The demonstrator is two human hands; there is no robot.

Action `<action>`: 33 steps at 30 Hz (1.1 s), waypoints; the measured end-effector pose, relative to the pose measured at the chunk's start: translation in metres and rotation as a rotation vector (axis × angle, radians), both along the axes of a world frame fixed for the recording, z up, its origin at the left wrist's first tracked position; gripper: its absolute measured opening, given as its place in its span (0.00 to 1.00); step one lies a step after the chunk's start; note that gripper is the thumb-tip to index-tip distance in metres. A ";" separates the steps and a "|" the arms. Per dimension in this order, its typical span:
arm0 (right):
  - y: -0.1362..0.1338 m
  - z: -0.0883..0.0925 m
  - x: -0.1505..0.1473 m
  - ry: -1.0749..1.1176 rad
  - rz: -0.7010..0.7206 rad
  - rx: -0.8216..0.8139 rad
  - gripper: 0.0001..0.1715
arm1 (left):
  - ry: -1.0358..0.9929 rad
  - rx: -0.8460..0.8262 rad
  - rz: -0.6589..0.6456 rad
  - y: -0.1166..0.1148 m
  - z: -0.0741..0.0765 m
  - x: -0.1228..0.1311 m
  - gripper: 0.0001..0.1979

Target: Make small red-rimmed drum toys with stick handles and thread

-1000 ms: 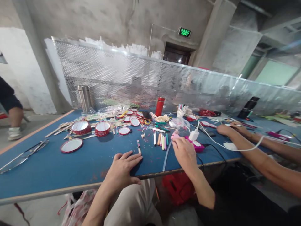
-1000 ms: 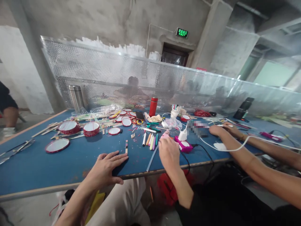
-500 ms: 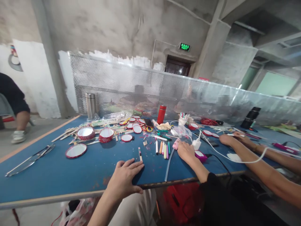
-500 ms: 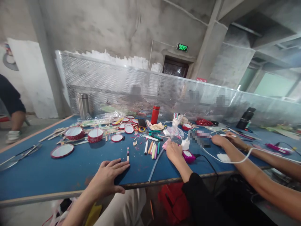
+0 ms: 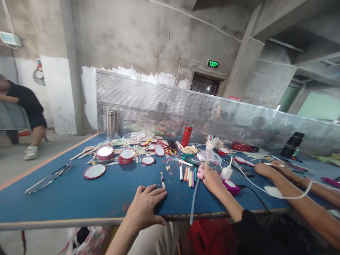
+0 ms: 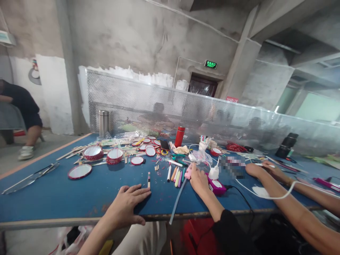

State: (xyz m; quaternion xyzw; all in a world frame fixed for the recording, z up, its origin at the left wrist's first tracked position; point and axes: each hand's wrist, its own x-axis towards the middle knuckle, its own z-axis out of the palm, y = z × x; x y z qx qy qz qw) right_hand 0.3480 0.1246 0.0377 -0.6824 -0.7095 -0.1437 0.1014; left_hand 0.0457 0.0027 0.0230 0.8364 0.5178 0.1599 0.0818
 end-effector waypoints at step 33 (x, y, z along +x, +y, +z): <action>-0.078 0.019 -0.076 1.660 0.501 -0.542 0.27 | -0.037 0.049 -0.037 0.001 -0.006 -0.002 0.41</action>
